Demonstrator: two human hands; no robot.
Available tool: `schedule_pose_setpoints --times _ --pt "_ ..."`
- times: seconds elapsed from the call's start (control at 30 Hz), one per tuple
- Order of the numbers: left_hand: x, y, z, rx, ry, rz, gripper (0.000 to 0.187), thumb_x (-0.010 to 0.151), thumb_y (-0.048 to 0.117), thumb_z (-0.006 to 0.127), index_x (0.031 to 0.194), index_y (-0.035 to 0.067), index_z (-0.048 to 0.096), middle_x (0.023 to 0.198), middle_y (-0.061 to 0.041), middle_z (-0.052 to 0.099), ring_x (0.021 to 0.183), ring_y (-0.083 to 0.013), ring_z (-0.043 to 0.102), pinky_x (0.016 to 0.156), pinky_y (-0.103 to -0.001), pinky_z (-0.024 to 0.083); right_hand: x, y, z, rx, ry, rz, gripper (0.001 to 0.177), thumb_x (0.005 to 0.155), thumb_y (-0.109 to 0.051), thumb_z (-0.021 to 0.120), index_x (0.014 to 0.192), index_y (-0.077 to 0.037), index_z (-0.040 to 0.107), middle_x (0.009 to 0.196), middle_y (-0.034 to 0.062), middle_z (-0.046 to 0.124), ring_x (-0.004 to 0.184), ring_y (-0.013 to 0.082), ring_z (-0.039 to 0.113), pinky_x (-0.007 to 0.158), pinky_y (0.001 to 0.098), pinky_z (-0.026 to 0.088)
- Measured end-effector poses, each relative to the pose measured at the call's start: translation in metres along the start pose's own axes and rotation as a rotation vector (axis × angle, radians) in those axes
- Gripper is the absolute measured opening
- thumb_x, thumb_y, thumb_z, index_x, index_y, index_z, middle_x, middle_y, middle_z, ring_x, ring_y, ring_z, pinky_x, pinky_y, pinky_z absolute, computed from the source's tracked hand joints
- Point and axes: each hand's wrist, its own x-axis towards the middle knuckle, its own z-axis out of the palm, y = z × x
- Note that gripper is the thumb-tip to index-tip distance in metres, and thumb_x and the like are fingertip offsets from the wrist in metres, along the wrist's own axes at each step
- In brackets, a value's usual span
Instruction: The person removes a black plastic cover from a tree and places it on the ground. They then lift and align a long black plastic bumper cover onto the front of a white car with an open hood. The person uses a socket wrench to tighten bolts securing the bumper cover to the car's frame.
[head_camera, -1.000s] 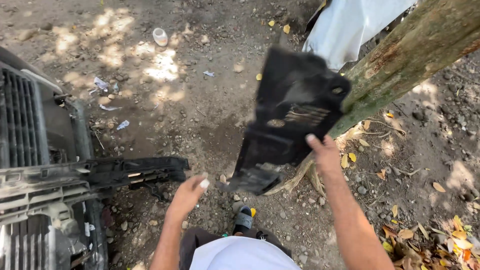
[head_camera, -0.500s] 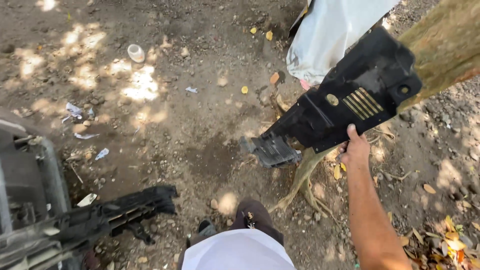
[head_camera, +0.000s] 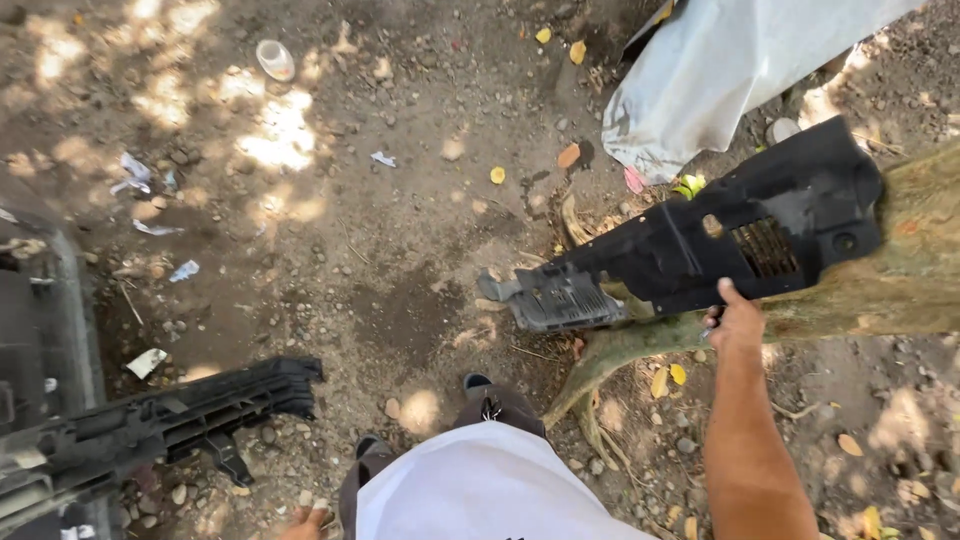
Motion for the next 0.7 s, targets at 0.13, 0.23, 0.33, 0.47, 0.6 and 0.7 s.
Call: schedule_pose_setpoints --times 0.13,0.23,0.33,0.47,0.6,0.7 --pt "0.006 0.002 0.054 -0.079 0.002 -0.091 0.050 0.101 0.022 0.059 0.143 -0.004 0.054 0.130 -0.026 0.071 0.108 -0.0353 0.072 0.083 -0.048 0.060 0.000 -0.001 -0.005 -0.169 -0.071 -0.029 0.035 0.088 -0.019 0.084 0.112 -0.014 0.059 0.087 0.0007 0.061 0.056 0.0151 0.050 0.042 0.0279 0.037" --pt "0.002 -0.001 0.069 0.020 -0.079 -0.129 0.050 0.102 0.027 0.054 0.140 -0.006 0.059 0.126 -0.024 0.074 0.107 -0.0312 0.074 0.084 -0.041 0.061 -0.003 0.004 -0.010 -0.200 -0.085 -0.068 0.037 0.083 -0.015 0.085 0.110 -0.009 0.059 0.090 0.0031 0.064 0.058 0.0156 0.053 0.042 0.0281 0.040" --pt "-0.032 0.012 0.078 0.164 -0.070 -0.201 0.047 0.103 0.028 0.052 0.138 -0.002 0.062 0.128 -0.022 0.073 0.106 -0.0318 0.071 0.082 -0.041 0.057 -0.012 0.007 -0.018 -0.173 -0.093 -0.060 0.038 0.080 -0.013 0.085 0.108 -0.010 0.061 0.090 0.0023 0.065 0.056 0.0145 0.054 0.041 0.0269 0.040" --pt "-0.097 0.089 0.098 0.082 0.064 -0.298 0.047 0.103 0.025 0.054 0.145 0.005 0.053 0.136 -0.015 0.070 0.110 -0.0305 0.069 0.086 -0.039 0.055 -0.019 0.008 -0.021 -0.314 0.001 -0.051 0.039 0.082 -0.015 0.087 0.114 -0.011 0.065 0.092 0.0060 0.072 0.054 0.0157 0.057 0.041 0.0271 0.041" --pt "-0.076 0.100 0.092 0.104 0.007 -0.201 0.048 0.100 0.020 0.057 0.143 -0.002 0.055 0.133 -0.021 0.072 0.111 -0.0293 0.071 0.090 -0.040 0.057 -0.006 0.024 -0.028 -0.305 0.049 -0.028 0.040 0.082 -0.014 0.088 0.114 -0.009 0.066 0.094 0.0055 0.073 0.053 0.0153 0.058 0.041 0.0263 0.042" --pt "-0.060 0.098 0.093 0.075 0.009 -0.117 0.052 0.102 0.021 0.057 0.146 -0.008 0.055 0.133 -0.024 0.072 0.111 -0.0329 0.070 0.093 -0.044 0.056 -0.005 0.030 -0.024 -0.254 0.027 -0.020 0.043 0.081 -0.013 0.088 0.116 -0.011 0.063 0.093 0.0046 0.070 0.053 0.0148 0.057 0.039 0.0262 0.041"
